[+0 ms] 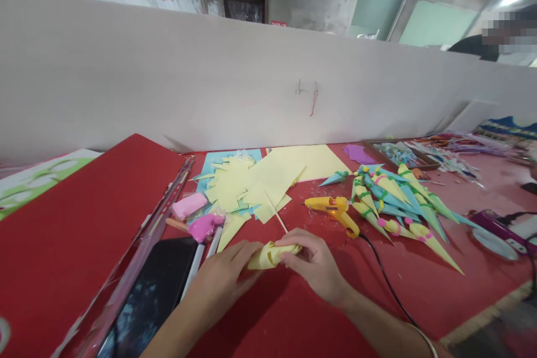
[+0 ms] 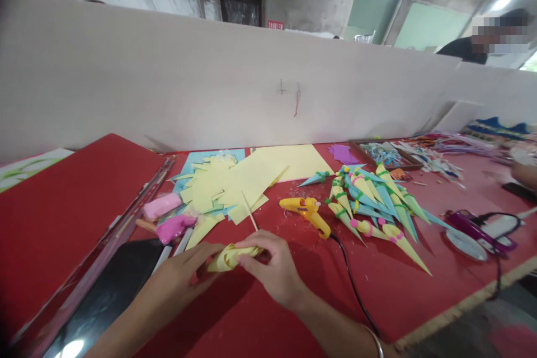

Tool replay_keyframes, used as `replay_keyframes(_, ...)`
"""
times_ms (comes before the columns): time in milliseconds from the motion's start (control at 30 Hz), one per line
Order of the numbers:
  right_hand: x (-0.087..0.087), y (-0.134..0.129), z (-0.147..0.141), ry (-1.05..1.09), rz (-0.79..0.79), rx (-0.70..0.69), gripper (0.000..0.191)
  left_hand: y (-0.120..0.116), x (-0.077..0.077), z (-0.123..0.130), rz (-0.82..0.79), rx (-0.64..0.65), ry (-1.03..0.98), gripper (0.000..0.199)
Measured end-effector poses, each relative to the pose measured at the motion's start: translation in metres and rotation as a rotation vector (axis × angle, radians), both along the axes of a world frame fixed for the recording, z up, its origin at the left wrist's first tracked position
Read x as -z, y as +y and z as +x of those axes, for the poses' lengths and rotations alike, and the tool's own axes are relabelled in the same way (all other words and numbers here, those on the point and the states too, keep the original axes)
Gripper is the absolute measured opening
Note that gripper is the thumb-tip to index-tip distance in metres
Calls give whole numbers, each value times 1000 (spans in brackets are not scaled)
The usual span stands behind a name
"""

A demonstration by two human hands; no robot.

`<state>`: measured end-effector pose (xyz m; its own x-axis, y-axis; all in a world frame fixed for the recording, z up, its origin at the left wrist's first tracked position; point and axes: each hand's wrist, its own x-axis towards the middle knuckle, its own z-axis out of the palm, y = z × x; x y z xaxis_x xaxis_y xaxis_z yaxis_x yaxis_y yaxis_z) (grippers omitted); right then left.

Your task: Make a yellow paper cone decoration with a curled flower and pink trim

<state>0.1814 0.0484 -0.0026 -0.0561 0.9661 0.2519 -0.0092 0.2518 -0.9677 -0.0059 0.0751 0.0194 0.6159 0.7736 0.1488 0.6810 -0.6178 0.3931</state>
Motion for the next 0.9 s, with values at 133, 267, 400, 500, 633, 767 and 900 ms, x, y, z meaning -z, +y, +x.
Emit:
replay_keyframes(133,1,0,-1,-7,22,8,16,0,2,-2,9,4,3,27)
replay_keyframes(267,3,1,0,-20,62,-3,14,1,5,-4,26,38,-19,27)
replay_keyframes(400,3,1,0,-45,89,0,11,2,4,-3,103,44,-71,25)
replay_keyframes(500,1,0,0,-55,107,7,11,-1,2,2,41,12,-130,28)
replay_keyframes(633,-2,-2,-1,-89,118,0,11,-7,1,8,-139,-64,-124,25)
replay_keyframes(767,-3,-3,0,-86,122,-9,11,-12,2,7,-187,-54,-79,24)
replay_keyframes(900,-3,-3,0,-80,112,-18,12,-14,1,5,-202,-17,-111,25)
